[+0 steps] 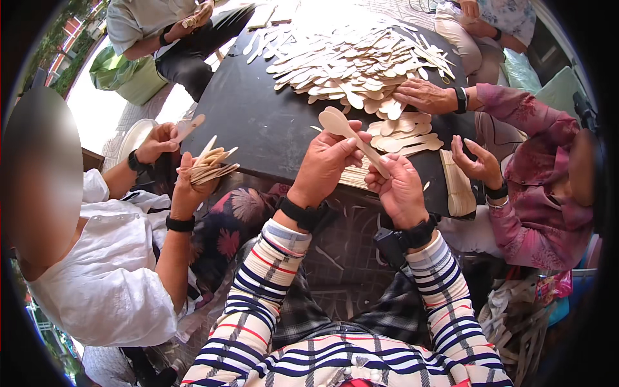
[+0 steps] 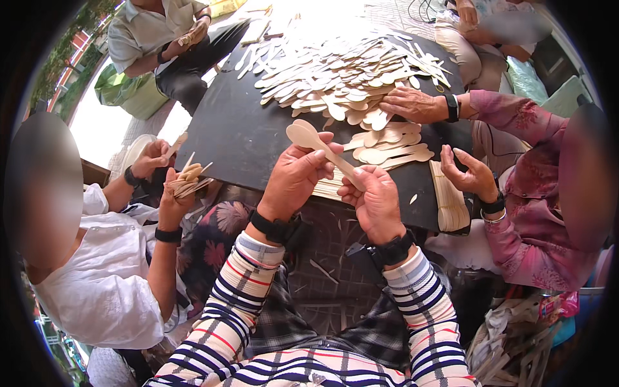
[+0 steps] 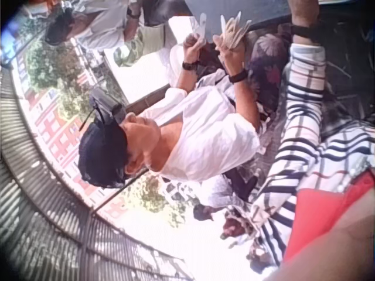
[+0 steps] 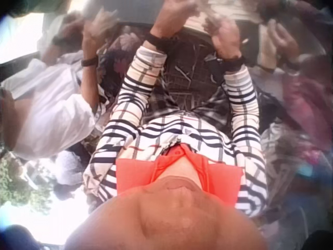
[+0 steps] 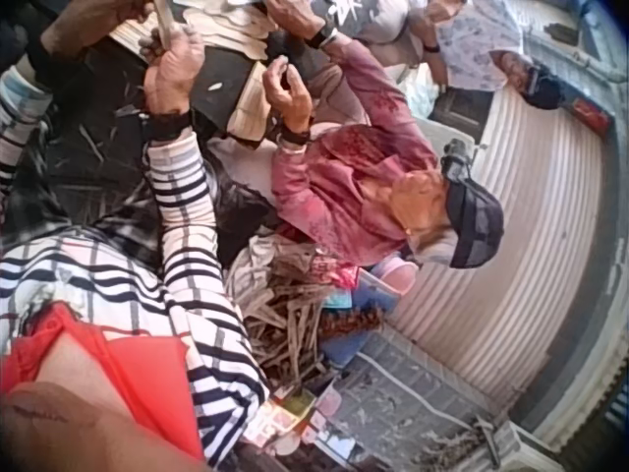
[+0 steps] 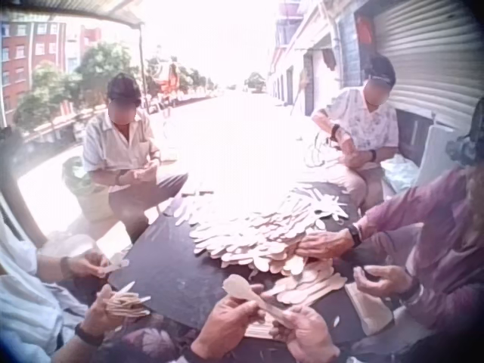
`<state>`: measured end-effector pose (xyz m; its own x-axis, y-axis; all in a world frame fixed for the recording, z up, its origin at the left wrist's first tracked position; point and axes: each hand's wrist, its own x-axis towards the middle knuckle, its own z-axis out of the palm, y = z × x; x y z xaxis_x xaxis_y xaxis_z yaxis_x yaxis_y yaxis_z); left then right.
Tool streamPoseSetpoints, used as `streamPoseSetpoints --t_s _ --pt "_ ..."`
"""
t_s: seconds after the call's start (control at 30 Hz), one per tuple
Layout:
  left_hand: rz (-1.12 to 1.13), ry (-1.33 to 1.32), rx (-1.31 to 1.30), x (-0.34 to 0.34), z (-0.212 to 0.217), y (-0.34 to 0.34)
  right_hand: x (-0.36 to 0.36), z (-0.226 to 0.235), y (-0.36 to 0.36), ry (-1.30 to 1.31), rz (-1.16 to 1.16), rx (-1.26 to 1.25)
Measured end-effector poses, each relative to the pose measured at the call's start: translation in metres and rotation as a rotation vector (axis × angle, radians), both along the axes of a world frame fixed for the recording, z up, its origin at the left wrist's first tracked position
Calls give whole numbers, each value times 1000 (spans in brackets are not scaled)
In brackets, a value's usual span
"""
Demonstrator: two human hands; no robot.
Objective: The recorder is sitting with several other people at a table, sorting wooden spoons into stacks and securing them with rubber bands.
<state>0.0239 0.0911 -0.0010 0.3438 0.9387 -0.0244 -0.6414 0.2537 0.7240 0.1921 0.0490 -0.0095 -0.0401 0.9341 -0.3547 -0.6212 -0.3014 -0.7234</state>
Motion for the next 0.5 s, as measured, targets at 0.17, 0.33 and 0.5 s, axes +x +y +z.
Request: streamPoseSetpoints --t_s 0.17,0.33,0.5 --pt "13 21 -5 -4 1 -2 -6 2 -6 95 71 -15" --pt "-21 38 38 -12 1 2 -1 14 -3 -173 286 28" --pt "-166 445 169 -2 11 -15 13 45 1 -630 114 354"
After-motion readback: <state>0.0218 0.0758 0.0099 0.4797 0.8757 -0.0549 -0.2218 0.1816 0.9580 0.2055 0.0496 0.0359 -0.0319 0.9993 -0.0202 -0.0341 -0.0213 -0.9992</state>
